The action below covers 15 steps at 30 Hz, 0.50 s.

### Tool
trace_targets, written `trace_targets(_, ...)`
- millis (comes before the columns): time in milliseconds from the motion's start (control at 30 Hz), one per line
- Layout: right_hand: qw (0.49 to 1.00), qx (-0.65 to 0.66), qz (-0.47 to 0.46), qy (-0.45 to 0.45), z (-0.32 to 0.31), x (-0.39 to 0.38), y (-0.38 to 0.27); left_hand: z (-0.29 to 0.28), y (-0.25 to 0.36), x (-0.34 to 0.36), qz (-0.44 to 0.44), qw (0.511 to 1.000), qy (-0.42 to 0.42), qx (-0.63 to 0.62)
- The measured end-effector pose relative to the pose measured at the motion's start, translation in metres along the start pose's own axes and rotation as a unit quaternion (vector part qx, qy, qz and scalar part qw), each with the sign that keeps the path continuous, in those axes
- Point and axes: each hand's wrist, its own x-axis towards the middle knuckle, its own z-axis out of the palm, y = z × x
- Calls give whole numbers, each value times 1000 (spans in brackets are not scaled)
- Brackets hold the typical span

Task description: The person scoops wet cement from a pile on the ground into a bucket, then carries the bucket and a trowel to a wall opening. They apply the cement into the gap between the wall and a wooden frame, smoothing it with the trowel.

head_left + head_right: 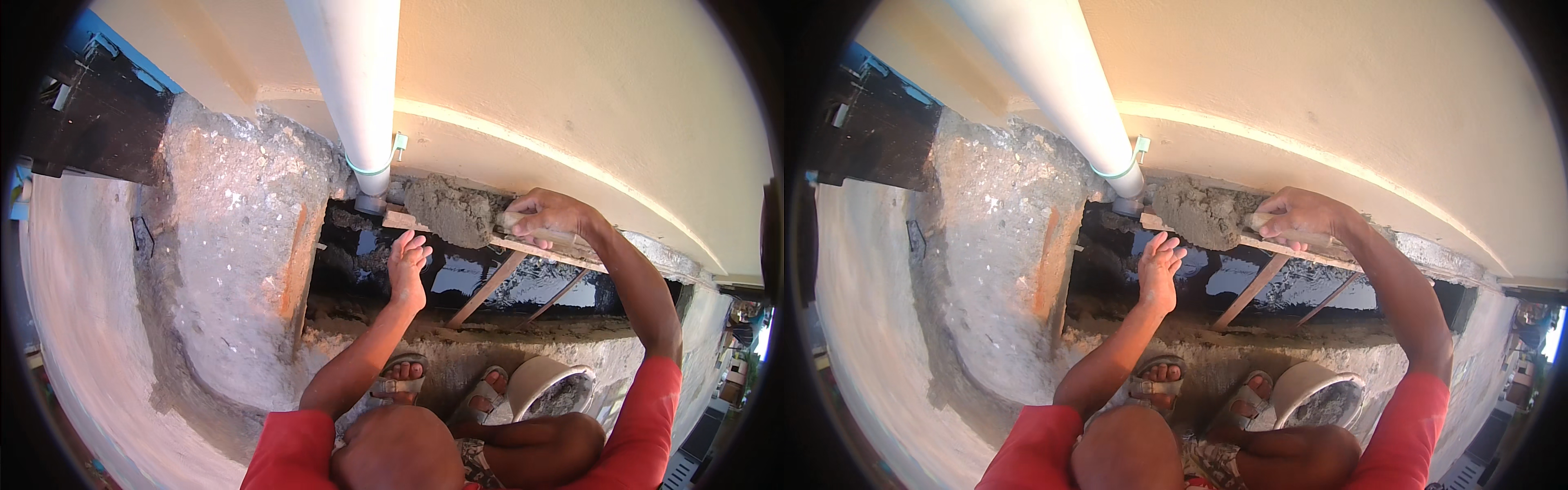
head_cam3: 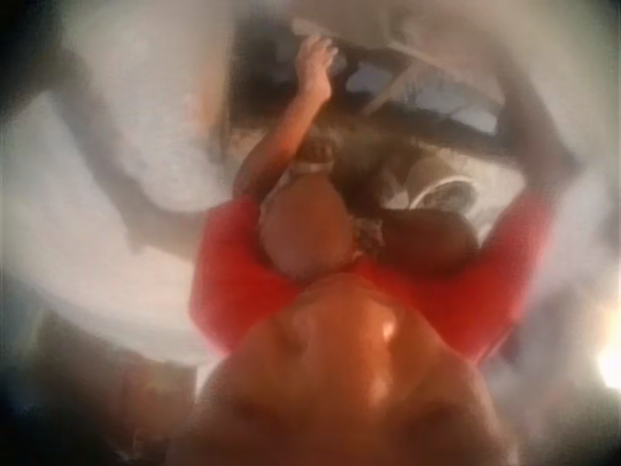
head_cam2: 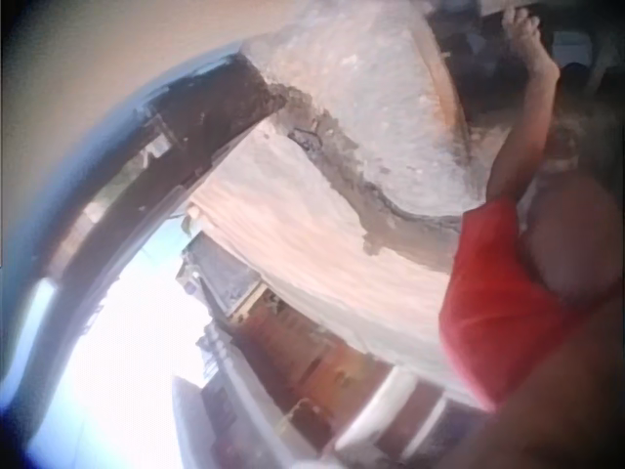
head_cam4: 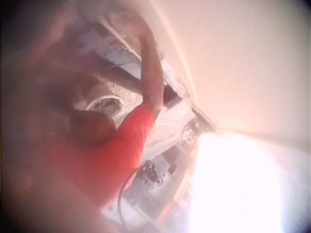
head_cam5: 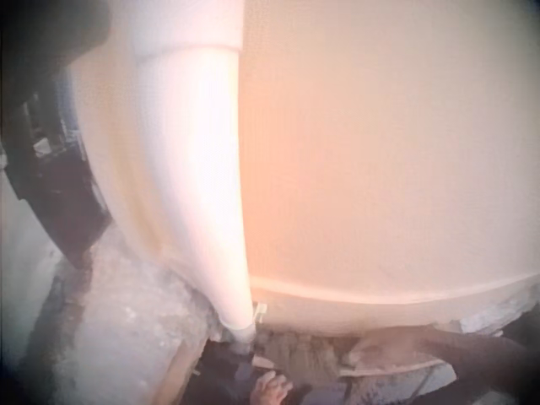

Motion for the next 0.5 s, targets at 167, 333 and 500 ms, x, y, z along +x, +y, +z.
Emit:
trace_targets(167, 997, 40, 42, -49, -15, 57, 16, -10, 2, 32, 48, 996, 78, -1)
trace_targets(333, 989, 119, 52, -67, -14, 59, 15, -27, 9, 47, 38, 994, 99, -14)
trace_targets(500, 981, 167, 28, -98, -20, 46, 32, -26, -2, 62, 44, 995, 94, -4)
